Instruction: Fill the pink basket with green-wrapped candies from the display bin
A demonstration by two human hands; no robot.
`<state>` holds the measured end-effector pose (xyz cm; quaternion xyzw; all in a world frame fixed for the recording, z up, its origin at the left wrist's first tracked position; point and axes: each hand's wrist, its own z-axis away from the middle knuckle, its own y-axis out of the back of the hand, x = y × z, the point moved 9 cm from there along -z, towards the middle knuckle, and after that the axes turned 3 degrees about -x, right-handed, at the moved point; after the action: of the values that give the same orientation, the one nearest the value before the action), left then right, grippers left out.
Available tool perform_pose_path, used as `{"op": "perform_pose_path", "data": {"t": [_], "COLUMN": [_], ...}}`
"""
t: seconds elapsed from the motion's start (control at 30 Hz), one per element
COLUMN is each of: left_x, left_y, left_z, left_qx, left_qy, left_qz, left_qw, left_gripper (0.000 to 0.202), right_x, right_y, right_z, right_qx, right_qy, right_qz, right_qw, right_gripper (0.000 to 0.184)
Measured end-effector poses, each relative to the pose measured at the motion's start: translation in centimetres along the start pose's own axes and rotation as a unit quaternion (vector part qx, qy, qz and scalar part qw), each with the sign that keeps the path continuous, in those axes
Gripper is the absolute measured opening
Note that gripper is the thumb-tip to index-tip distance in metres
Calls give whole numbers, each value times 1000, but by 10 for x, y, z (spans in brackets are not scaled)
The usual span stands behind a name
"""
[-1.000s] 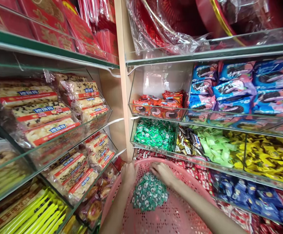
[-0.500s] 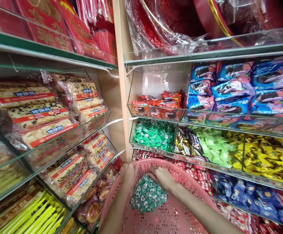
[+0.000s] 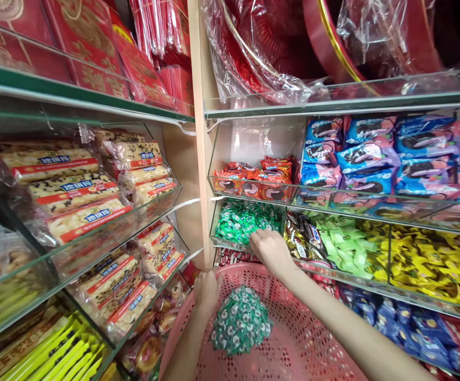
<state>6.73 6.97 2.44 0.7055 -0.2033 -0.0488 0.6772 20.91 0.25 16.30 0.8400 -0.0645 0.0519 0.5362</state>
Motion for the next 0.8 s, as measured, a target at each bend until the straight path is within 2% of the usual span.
{"op": "perform_pose_path", "data": {"t": [0.13, 0.3, 0.43, 0.57, 0.7, 0.8], "left_x": [-1, -3, -3, -3, -4, -4], "left_y": [-1, -2, -3, -4, -5, -7], "left_z": [0, 0, 0, 0, -2, -3], "left_qx": [4, 7, 5, 3, 3, 6], "left_qy": [-2, -4, -4, -3, -1, -5], "left_qz": [2, 5, 8, 11, 9, 9], "left_qw": [1000, 1000, 1000, 1000, 1000, 1000], "left_gripper": [36, 36, 37, 37, 38, 38], "right_x": [24, 31, 30, 31, 29, 15], "right_y": [9, -3, -7, -4, 6, 18], "right_z": [-17, -24, -24, -23, -22, -14], "right_qx": [16, -9, -6, 15, 36, 71], "right_qy": [-56, -62, -55, -48, -46, -14], "right_qz": [81, 87, 99, 115, 118, 71], "right_qw": [995, 994, 994, 992, 991, 995], "right_gripper": [23, 27, 28, 26, 22, 23]}}
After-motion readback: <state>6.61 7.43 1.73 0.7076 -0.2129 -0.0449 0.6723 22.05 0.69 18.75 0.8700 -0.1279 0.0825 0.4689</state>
